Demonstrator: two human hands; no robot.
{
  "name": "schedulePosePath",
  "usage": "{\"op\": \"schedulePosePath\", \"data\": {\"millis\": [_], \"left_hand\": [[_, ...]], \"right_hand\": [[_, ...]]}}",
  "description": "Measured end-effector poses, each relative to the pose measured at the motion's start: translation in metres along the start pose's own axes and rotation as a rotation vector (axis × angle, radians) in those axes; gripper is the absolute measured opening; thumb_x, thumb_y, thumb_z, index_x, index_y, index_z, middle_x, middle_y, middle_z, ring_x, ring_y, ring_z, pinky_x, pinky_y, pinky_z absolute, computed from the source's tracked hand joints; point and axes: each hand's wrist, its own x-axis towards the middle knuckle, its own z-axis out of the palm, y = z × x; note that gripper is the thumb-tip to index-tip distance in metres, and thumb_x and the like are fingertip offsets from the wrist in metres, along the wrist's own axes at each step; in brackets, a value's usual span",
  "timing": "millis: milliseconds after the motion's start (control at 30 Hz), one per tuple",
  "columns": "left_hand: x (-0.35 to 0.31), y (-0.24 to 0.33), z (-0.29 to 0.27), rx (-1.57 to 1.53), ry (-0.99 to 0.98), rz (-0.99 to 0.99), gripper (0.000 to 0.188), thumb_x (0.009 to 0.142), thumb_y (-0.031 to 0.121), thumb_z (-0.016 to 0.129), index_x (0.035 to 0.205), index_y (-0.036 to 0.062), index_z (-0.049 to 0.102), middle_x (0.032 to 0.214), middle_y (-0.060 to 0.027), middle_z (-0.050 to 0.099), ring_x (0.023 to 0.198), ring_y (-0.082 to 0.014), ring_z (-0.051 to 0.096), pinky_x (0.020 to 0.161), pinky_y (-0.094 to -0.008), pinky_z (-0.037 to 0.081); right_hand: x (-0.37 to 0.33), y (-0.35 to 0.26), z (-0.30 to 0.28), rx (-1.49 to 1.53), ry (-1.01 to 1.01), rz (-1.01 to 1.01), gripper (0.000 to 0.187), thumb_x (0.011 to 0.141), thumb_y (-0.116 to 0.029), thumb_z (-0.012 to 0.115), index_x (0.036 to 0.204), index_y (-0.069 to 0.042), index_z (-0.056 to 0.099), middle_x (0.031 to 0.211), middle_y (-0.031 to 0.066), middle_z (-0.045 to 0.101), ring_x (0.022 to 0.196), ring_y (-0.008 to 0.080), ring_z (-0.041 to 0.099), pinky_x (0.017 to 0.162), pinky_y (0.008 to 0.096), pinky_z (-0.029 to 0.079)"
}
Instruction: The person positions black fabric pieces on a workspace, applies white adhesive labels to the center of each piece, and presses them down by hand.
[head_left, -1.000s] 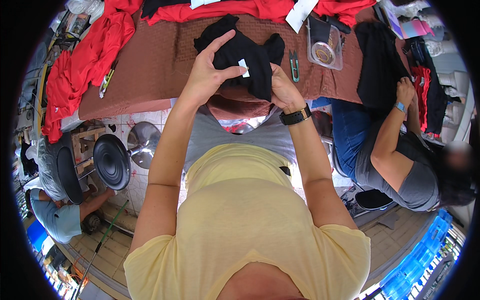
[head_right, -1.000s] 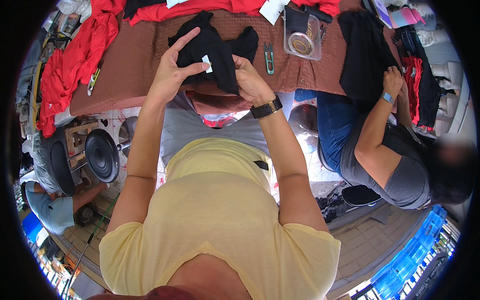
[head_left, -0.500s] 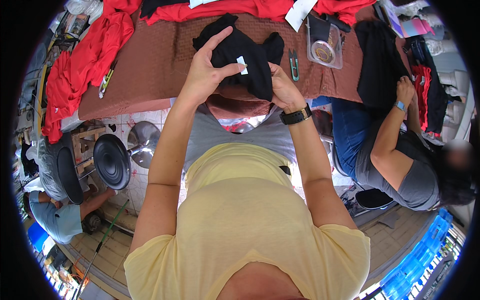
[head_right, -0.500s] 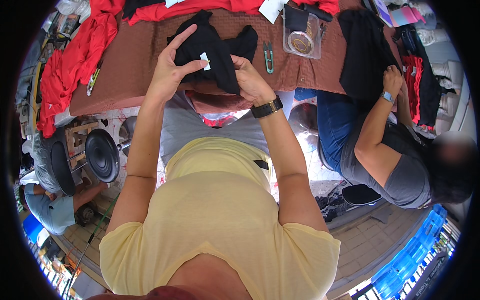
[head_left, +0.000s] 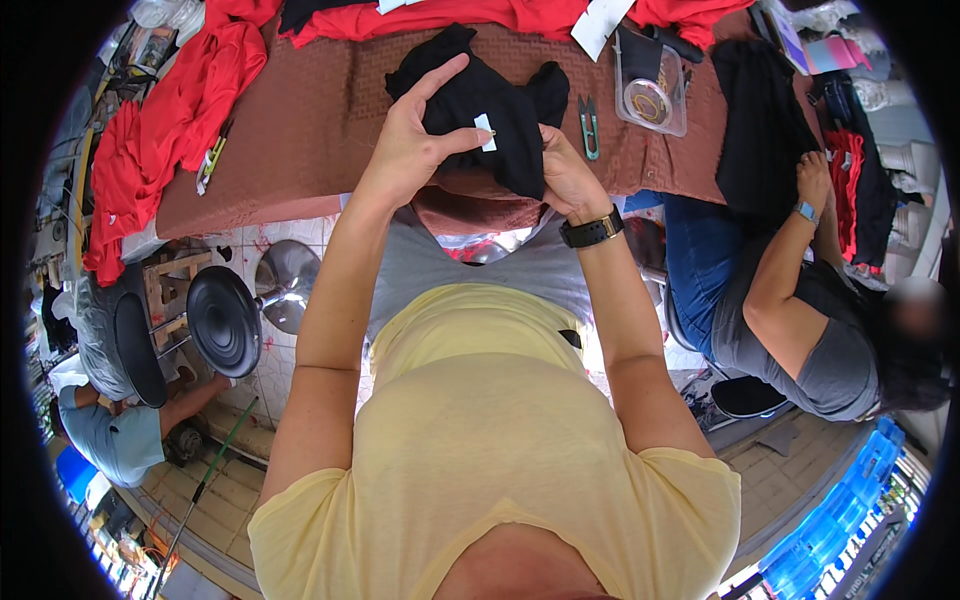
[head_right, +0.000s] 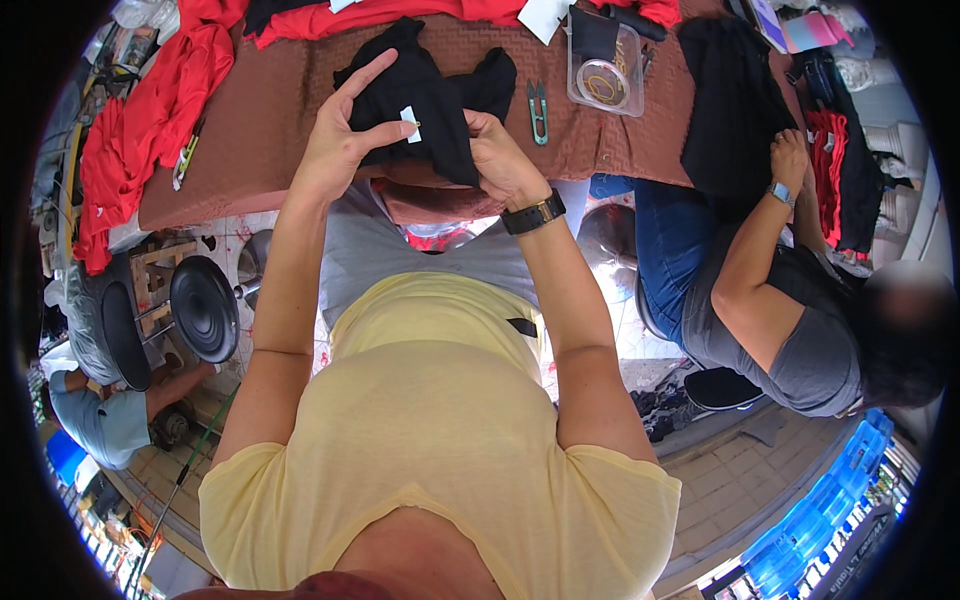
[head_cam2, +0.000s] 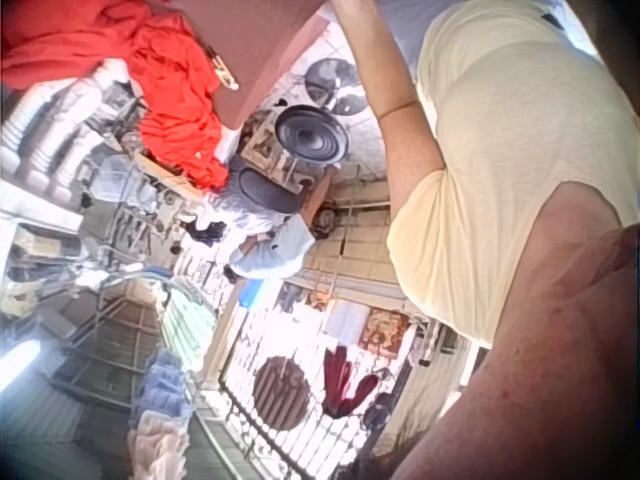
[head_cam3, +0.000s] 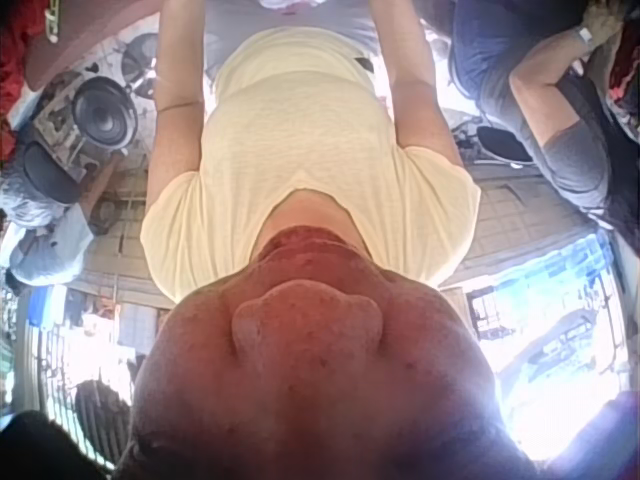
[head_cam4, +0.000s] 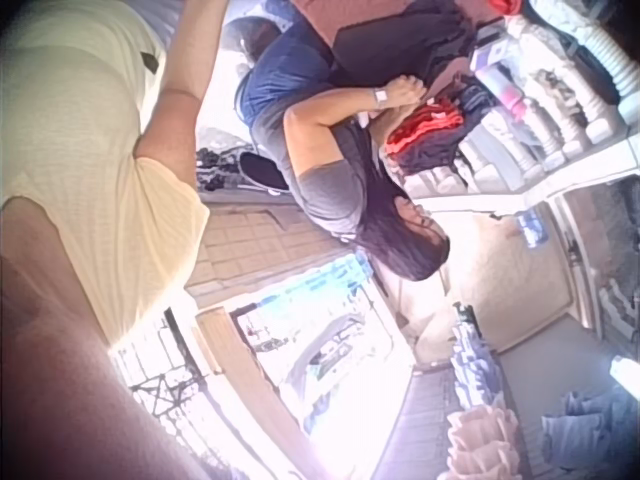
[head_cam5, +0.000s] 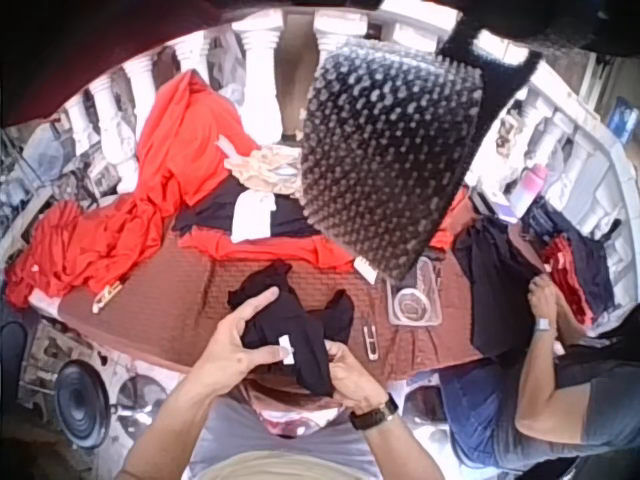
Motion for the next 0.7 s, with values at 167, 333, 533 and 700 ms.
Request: {"op": "schedulePosePath", "data": {"millis": [167, 333, 533, 700], "left_hand": [[0.0, -0.002, 0.0, -0.032, -0.009, -0.02, 0.084, 0.073, -0.002, 0.083, 0.151, 0.0021, 0.051, 0.147, -0.0137, 0.056, 0.135, -0.0209, 0.053, 0.116, -0.0341, 0.04], [0.0, -0.006, 0.0, 0.016, 0.007, 0.001, 0.084, 0.073, -0.002, 0.084, 0.151, 0.0018, 0.051, 0.148, -0.0137, 0.055, 0.136, -0.0209, 0.053, 0.116, -0.0342, 0.04], [-0.003, 0.001, 0.004, -0.052, 0.016, -0.057, 0.085, 0.073, -0.002, 0.084, 0.151, 0.0013, 0.05, 0.145, -0.0144, 0.057, 0.132, -0.0205, 0.055, 0.115, -0.0339, 0.042], [-0.004, -0.006, 0.003, -0.086, 0.016, -0.094, 0.086, 0.074, -0.003, 0.083, 0.152, 0.0008, 0.049, 0.14, -0.0144, 0.06, 0.124, -0.0188, 0.06, 0.109, -0.0323, 0.047]], "right_hand": [[0.001, 0.0, 0.001, 0.008, 0.01, 0.0, 0.024, 0.096, 0.001, 0.07, 0.119, -0.003, 0.073, 0.102, 0.0027, 0.076, 0.083, 0.0062, 0.072, 0.068, 0.021, 0.06], [0.001, 0.001, 0.001, -0.001, 0.046, 0.016, 0.027, 0.096, 0.0, 0.07, 0.122, -0.004, 0.071, 0.105, 0.0031, 0.075, 0.084, 0.0061, 0.072, 0.068, 0.0211, 0.06], [0.004, 0.003, 0.003, -0.047, 0.127, 0.003, 0.043, 0.095, 0.001, 0.07, 0.136, -0.004, 0.061, 0.117, 0.0062, 0.073, 0.094, 0.0114, 0.073, 0.081, 0.0264, 0.063], [0.004, -0.001, 0.011, -0.083, 0.275, 0.009, 0.028, 0.092, 0.007, 0.071, 0.118, -0.001, 0.064, 0.108, 0.008, 0.073, 0.092, 0.0121, 0.074, 0.076, 0.0244, 0.063]]}}
